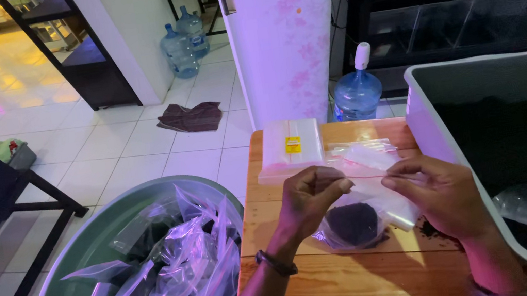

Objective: The person scoops dark soil from a large container into small plastic bags using a clear plastic scoop. They then seal the bags and place them into a green basin.

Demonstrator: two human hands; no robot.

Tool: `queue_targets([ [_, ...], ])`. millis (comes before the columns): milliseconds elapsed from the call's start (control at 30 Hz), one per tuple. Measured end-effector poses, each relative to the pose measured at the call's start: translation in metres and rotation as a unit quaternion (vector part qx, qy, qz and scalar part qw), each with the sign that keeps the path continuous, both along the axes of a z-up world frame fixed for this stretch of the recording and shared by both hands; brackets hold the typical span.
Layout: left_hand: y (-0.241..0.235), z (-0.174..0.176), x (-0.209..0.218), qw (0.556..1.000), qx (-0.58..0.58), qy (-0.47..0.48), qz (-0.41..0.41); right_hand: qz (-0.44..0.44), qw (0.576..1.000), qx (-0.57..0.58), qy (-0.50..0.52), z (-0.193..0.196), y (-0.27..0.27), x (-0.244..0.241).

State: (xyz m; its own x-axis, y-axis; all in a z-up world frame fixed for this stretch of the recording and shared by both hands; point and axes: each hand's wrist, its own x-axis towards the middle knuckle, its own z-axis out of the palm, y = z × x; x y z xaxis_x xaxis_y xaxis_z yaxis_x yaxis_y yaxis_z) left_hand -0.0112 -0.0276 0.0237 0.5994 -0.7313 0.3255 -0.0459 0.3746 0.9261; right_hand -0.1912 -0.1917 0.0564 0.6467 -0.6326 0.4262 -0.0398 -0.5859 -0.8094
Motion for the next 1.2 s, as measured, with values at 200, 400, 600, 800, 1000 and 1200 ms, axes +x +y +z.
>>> queue_targets([
  [200,0.001,0.016,-0.005,0.999,0.049,-0.021,0.002,0.039,0.976,-0.213,0.003,0.006,-0.002,0.006],
  [400,0.006,0.034,-0.011,0.986,0.032,-0.162,0.029,0.082,0.952,-0.296,0.001,0.012,0.005,0.015],
  [600,0.003,0.029,-0.006,0.978,-0.002,-0.206,0.036,0.060,0.974,-0.218,-0.020,0.011,0.012,0.019],
  [800,0.017,0.038,0.004,0.969,-0.010,-0.243,0.039,0.050,0.972,-0.226,-0.036,0.013,0.009,0.015],
  [1000,0.036,0.029,0.031,0.967,-0.018,-0.242,0.073,0.035,0.973,-0.226,-0.022,0.013,0.014,0.013],
  [1200,0.046,0.020,0.049,0.976,-0.046,-0.161,0.140,0.025,0.974,-0.227,-0.010,0.006,0.000,0.011],
])
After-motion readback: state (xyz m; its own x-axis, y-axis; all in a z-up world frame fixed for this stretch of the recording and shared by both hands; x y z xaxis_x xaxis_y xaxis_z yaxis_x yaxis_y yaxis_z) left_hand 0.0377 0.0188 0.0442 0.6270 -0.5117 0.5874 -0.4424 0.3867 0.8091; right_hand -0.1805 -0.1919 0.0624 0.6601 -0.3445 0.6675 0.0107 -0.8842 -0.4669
